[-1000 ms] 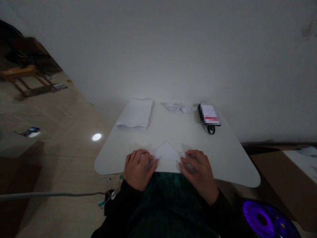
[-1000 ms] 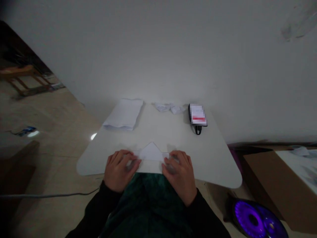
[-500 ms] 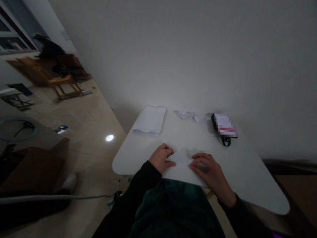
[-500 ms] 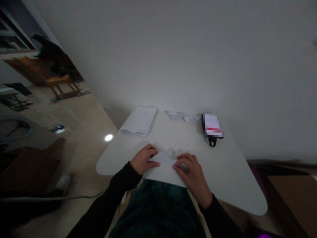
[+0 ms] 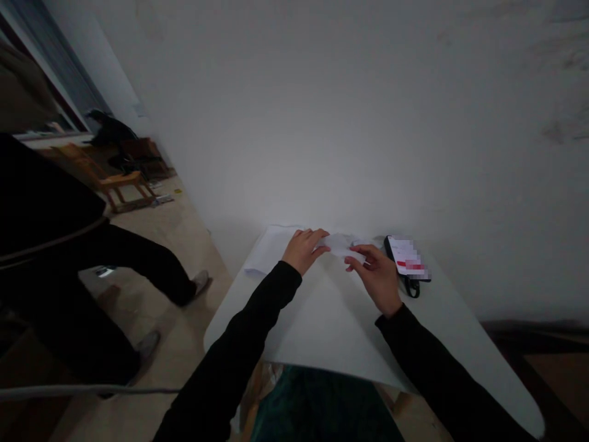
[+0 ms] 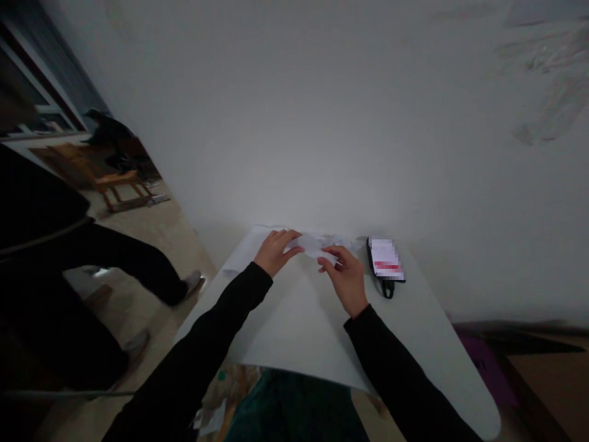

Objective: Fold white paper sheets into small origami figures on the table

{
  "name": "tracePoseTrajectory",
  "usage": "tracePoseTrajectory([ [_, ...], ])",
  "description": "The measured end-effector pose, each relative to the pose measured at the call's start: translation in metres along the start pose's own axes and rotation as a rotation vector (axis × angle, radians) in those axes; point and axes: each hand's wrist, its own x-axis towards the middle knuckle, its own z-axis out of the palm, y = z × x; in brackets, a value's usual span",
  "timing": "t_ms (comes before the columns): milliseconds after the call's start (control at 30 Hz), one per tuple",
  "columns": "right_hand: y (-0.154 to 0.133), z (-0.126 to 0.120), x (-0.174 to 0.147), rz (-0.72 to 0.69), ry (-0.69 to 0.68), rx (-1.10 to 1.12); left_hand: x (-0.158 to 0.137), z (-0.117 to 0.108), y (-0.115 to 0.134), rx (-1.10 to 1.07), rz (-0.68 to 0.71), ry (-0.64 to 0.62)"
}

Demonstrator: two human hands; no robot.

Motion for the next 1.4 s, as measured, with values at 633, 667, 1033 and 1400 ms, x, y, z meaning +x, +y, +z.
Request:
tracePoseTrajectory([
  [633, 0.037, 0.001, -0.005, -0.325, -0.164, -0.263, -0.035, 0.051, -0.031, -0.2, 0.153, 0.228],
  [667, 0.036, 0.0, -0.005, -0.365, -0.169, -0.293, -0.036, 0.05, -0.029, -0.219, 0.155, 0.234],
  [1033, 0.023, -0.007, -0.009, -0.702, 0.037, -0.471, -0.035, 0.035, 0.01, -0.396, -0.086, 0.377],
  [1400, 0.031, -0.016, -0.003, -0.798, 0.086, -0.513, -0.027, 0.019, 0.032, -0.802, -0.425, 0.523],
])
